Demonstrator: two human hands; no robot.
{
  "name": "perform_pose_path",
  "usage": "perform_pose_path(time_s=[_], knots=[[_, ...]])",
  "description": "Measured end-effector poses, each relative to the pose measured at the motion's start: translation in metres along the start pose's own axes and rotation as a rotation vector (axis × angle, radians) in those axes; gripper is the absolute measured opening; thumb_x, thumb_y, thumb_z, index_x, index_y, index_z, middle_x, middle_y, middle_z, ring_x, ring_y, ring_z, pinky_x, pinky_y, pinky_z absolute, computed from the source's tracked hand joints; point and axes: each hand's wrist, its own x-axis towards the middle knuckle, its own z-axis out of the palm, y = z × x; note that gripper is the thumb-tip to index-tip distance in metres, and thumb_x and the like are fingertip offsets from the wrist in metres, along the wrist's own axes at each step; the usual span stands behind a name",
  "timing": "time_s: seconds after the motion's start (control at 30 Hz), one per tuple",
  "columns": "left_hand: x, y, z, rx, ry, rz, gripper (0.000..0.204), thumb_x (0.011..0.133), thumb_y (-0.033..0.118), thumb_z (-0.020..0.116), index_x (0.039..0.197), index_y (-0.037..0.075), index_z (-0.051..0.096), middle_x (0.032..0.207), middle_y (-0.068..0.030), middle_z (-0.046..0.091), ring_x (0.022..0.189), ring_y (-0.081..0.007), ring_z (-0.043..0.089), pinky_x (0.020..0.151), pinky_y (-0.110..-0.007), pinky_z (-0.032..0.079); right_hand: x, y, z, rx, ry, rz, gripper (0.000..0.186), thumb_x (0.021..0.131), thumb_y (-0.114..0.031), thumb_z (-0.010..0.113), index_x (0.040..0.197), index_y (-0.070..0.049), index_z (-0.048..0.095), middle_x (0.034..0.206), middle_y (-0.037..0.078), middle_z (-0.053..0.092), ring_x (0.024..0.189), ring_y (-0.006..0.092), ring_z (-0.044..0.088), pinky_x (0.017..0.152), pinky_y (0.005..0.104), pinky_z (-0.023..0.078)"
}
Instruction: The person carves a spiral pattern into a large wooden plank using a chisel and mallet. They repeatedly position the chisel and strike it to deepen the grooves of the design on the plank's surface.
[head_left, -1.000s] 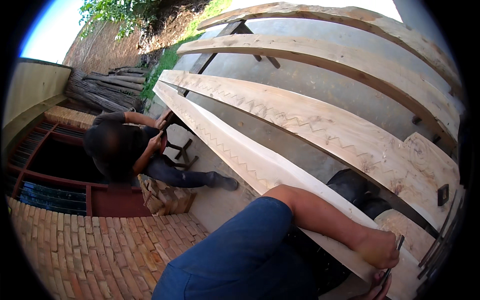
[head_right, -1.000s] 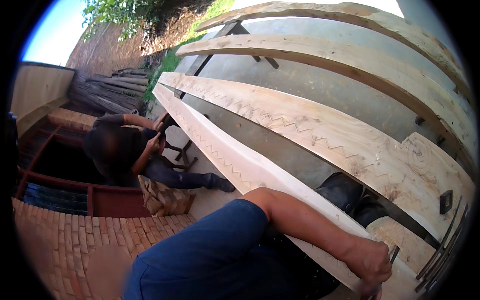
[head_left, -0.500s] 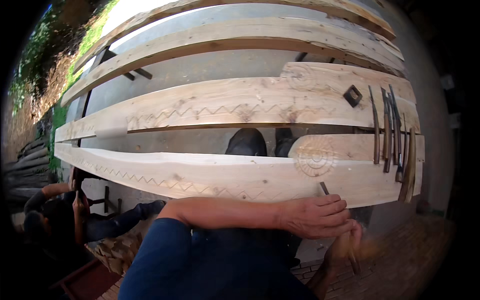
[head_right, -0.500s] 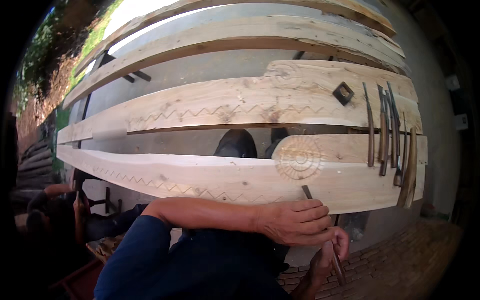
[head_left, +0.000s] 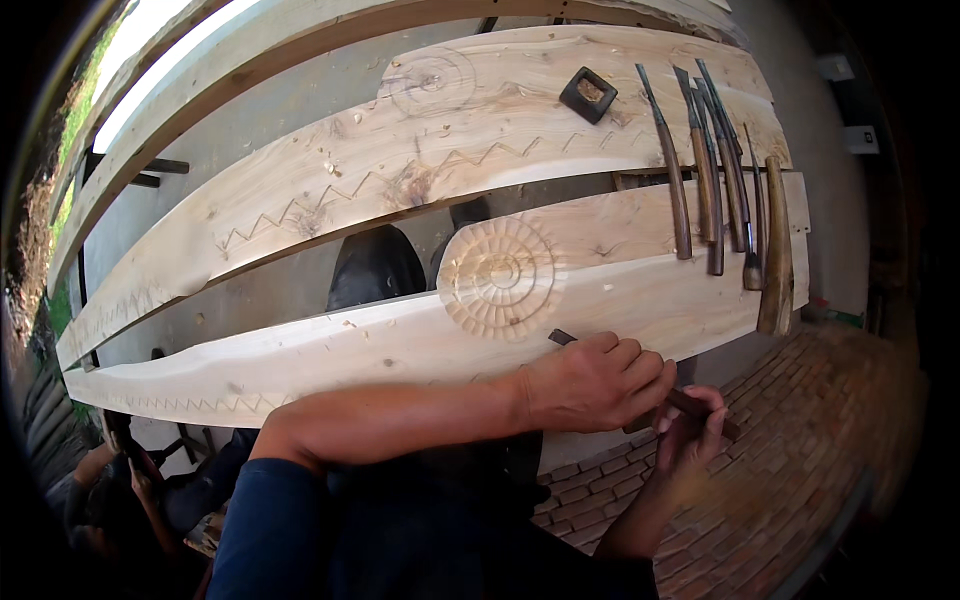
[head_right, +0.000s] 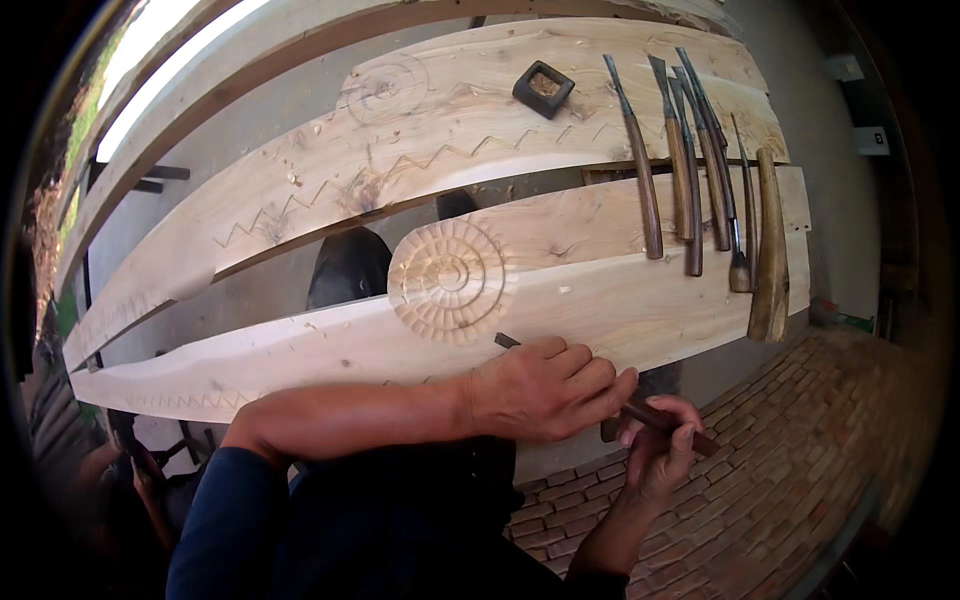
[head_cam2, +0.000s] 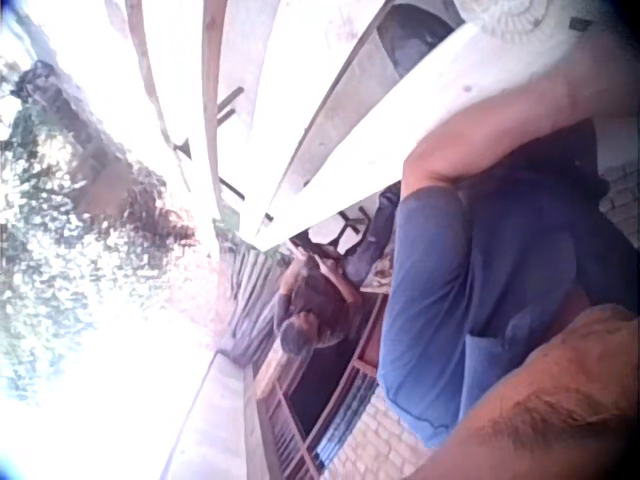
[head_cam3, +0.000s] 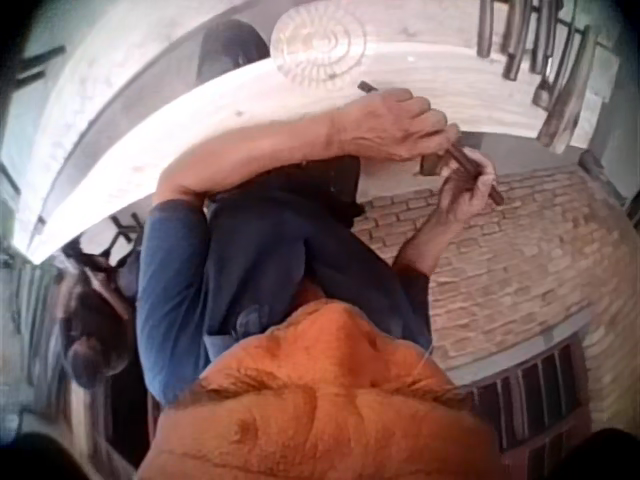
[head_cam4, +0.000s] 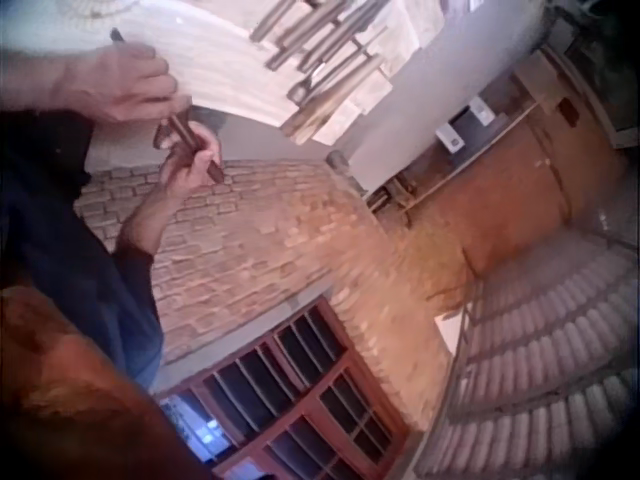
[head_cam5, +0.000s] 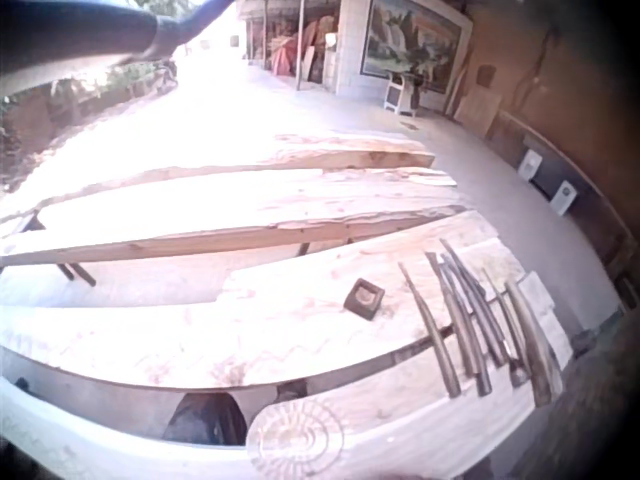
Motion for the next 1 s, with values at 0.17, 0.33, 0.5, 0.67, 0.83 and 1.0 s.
perform_pose_path(time_s=[0.17, 0.33, 0.5, 0.67, 0.83, 1.0], knots=[[0.0, -0.011, 0.002, -0.003, -0.024, -0.133, 0.048, 0.09, 0.02, 0.068, 0.135, 0.003, 0.068, 0.092, -0.0003, 0.054, 0.074, -0.0132, 0.056, 0.06, -0.027, 0.044, 0.052, -0.005, 0.007, -0.03, -0.113, 0.041, 0.064, 0.109, -0.054, 0.062, 0.11, 0.01, 0.07, 0.08, 0.019, 0.07, 0.062, 0.0263, 0.067, 0.06, 0.0374, 0.054], [0.002, -0.015, 0.002, -0.007, -0.022, -0.202, 0.055, 0.09, 0.022, 0.069, 0.142, 0.005, 0.065, 0.094, -0.0005, 0.052, 0.072, -0.0127, 0.053, 0.059, -0.027, 0.044, 0.082, -0.019, 0.029, -0.133, -0.241, 0.049, 0.051, 0.11, -0.038, 0.062, 0.107, 0.012, 0.072, 0.077, 0.02, 0.07, 0.061, 0.0271, 0.067, 0.06, 0.0385, 0.056], [0.003, -0.015, 0.003, 0.007, -0.019, -0.249, 0.053, 0.09, 0.026, 0.072, 0.138, 0.003, 0.069, 0.093, -0.0003, 0.054, 0.072, -0.0122, 0.054, 0.058, -0.028, 0.044, 0.082, -0.01, 0.028, -0.164, -0.251, 0.072, 0.048, 0.111, -0.036, 0.056, 0.107, 0.009, 0.07, 0.083, 0.021, 0.071, 0.062, 0.0269, 0.064, 0.059, 0.0382, 0.053], [0.002, -0.016, 0.004, -0.089, -0.006, -0.278, 0.05, 0.094, 0.037, 0.075, 0.131, 0.003, 0.071, 0.091, -0.0002, 0.055, 0.07, -0.0128, 0.055, 0.057, -0.029, 0.046, 0.072, -0.008, 0.028, -0.218, -0.205, 0.0, 0.043, 0.109, -0.032, 0.059, 0.106, 0.008, 0.071, 0.09, 0.019, 0.072, 0.069, 0.0272, 0.067, 0.065, 0.0385, 0.055], [0.002, -0.016, 0.0, -0.179, 0.027, -0.3, 0.045, 0.095, 0.044, 0.076, 0.12, 0.006, 0.07, 0.088, -0.0007, 0.054, 0.067, -0.0149, 0.056, 0.056, -0.031, 0.047, 0.069, -0.006, 0.028, -0.344, -0.136, -0.138, 0.043, 0.102, -0.032, 0.064, 0.101, 0.01, 0.076, 0.092, 0.019, 0.076, 0.08, 0.0263, 0.072, 0.08, 0.0385, 0.059], [0.001, -0.018, -0.001, -0.235, 0.018, -0.355, 0.037, 0.096, 0.043, 0.077, 0.109, 0.01, 0.068, 0.085, -0.0028, 0.054, 0.065, -0.0188, 0.059, 0.056, -0.035, 0.049, 0.069, -0.005, 0.034, -0.227, -0.065, 0.006, 0.045, 0.1, -0.032, 0.066, 0.099, 0.011, 0.079, 0.094, 0.02, 0.079, 0.083, 0.0259, 0.074, 0.083, 0.0379, 0.059]])
